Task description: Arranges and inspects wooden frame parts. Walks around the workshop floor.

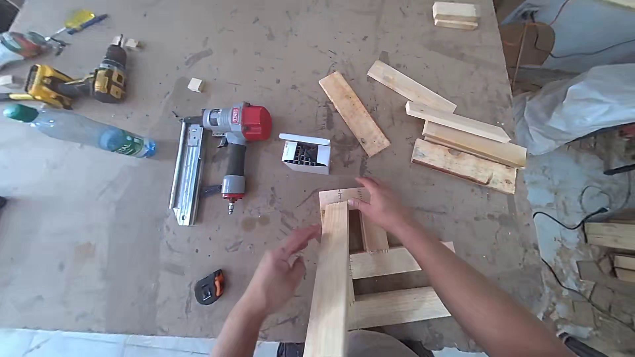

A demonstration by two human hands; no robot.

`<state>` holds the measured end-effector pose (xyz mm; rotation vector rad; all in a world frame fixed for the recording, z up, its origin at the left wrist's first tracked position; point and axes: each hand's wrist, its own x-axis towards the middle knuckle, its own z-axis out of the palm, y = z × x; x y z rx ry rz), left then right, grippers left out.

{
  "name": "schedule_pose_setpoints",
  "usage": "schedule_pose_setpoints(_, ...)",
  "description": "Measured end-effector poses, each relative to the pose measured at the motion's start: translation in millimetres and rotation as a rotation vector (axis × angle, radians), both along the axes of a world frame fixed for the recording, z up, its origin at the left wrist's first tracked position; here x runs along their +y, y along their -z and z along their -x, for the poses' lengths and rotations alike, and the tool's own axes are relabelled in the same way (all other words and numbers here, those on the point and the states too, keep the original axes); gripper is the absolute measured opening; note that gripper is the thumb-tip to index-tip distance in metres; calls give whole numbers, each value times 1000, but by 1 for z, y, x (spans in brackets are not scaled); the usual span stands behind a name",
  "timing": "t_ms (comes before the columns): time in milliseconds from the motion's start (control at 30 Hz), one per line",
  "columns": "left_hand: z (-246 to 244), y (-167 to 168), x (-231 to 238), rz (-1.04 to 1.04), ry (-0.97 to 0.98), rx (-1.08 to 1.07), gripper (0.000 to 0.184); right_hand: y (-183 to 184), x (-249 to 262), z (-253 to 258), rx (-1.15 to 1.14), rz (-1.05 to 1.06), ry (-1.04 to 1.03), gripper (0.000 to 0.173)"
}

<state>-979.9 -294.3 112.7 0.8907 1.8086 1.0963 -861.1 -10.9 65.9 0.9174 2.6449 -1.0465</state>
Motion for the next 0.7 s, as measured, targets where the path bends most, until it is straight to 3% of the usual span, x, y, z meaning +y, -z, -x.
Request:
schedule_pose_setpoints(100, -31, 25, -21, 256, 46, 59, 79, -2, -47, -3, -9, -41, 73, 56)
schedule_pose_setpoints(233, -70, 57, -55, 370, -150, 22, 82, 7, -98, -57, -77, -19, 156, 50)
schedule_pose_setpoints(367, -79, 73, -78, 541, -154, -15, 102, 3, -123, -84, -198, -25, 119, 47)
schedule_pose_setpoints(467, -60, 88, -72, 535, -194, -14, 91, -8, -121, -65, -163, -87, 171, 47)
schedule_pose_setpoints(533, -43, 84, -60, 537, -211, 103, 84, -23, -114, -75, -97, -124, 336, 50)
schedule_pose_setpoints(633, -12, 62, -31, 449, -178, 351, 80, -26, -117, -169, -70, -107, 649, 56)
schedule_pose_setpoints(700, 7, 54, 0, 370, -110, 412, 71, -14, -145, -250, -173, 26, 885, 51)
